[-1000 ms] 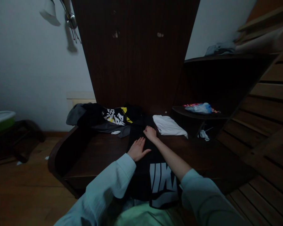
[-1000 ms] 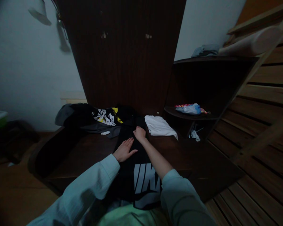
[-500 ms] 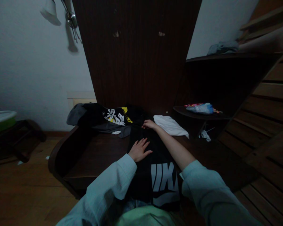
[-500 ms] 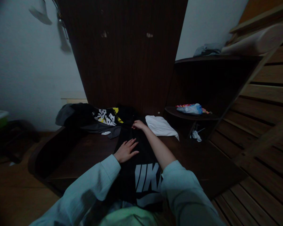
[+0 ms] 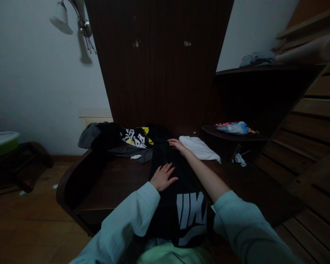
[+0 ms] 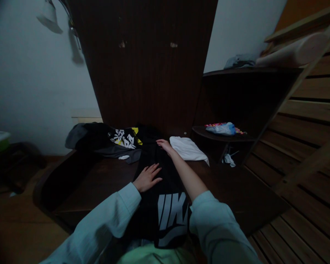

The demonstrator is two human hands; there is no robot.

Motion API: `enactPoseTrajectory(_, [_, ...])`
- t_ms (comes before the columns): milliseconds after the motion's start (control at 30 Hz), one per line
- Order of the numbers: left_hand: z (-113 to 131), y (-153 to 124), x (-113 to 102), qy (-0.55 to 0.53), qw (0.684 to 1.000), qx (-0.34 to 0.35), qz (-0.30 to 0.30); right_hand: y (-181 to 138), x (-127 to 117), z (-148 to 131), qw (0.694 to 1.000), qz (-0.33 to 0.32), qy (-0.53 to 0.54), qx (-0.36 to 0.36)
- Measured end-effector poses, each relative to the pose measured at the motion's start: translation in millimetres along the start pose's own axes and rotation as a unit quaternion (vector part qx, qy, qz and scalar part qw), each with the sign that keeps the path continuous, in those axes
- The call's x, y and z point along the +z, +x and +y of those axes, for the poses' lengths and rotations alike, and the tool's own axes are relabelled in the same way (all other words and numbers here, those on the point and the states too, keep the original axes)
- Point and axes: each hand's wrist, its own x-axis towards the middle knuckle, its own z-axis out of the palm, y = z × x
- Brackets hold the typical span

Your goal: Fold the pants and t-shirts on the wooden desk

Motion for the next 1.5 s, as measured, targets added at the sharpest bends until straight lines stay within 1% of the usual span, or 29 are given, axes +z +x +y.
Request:
enactPoseTrajectory(200, [-1.9, 0.0, 3.4, 0.001, 1.0, 0.003, 0.006, 6.9, 9.3, 4.7, 1.0, 0.008, -0.003, -0.015])
enactPoseTrajectory(300, [-1.8, -0.1, 3.6, -0.001, 1.0, 0.003, 0.006, 9.4, 7.0, 5.9, 1.0, 0.006, -0.01, -0.023])
enactPoseTrajectory(433, [-0.4, -0.8, 1.7, -0.001, 1.0, 0.0, 0.008, 8.1, 2.8, 6.8, 0.999, -0.015, -0.022, -0.027])
enactPoseTrajectory(567, [1.1, -1.3, -0.8, 0.004, 1.0, 0.0, 0.006, 6.1, 6.2, 8.2, 0.999, -0.022, -0.037, -0.034])
enactPoseTrajectory(733, [1.5, -1.3, -2.1, 0.004, 1.0, 0.001, 0.005, 8.4, 13.6, 11.6, 0.996, 0.013, -0.073, -0.053])
enactPoseTrajectory(867, [0.7, -0.9, -0.6, 0.003, 1.0, 0.002, 0.007, 11.6, 10.5, 11.7, 0.989, 0.041, -0.126, -0.063])
enactPoseTrajectory(1000, [0.6, -0.4, 0.2, 0.001, 1.0, 0.003, 0.003, 12.0, 3.0, 11.0, 0.973, 0.103, -0.196, -0.061])
enactPoseTrajectory(1100, [1.1, -0.1, -0.4, 0.003, 1.0, 0.001, 0.002, 8.6, 4.7, 13.6, 0.959, 0.135, -0.245, -0.045])
enactPoseTrajectory(1300, [1.2, 0.0, -1.0, 0.007, 1.0, 0.001, 0.0, 2.9, 18.9, 18.1, 0.942, 0.159, -0.295, -0.034])
enactPoseTrajectory(1400, [0.9, 0.1, -1.0, 0.006, 1.0, 0.0, 0.001, 4.3, 19.5, 16.9, 0.94, 0.165, -0.295, -0.051])
enactPoseTrajectory(1500, [0.7, 0.4, -0.9, 0.005, 1.0, 0.0, -0.001, 8.3, 16.6, 13.8, 0.942, 0.17, -0.278, -0.083])
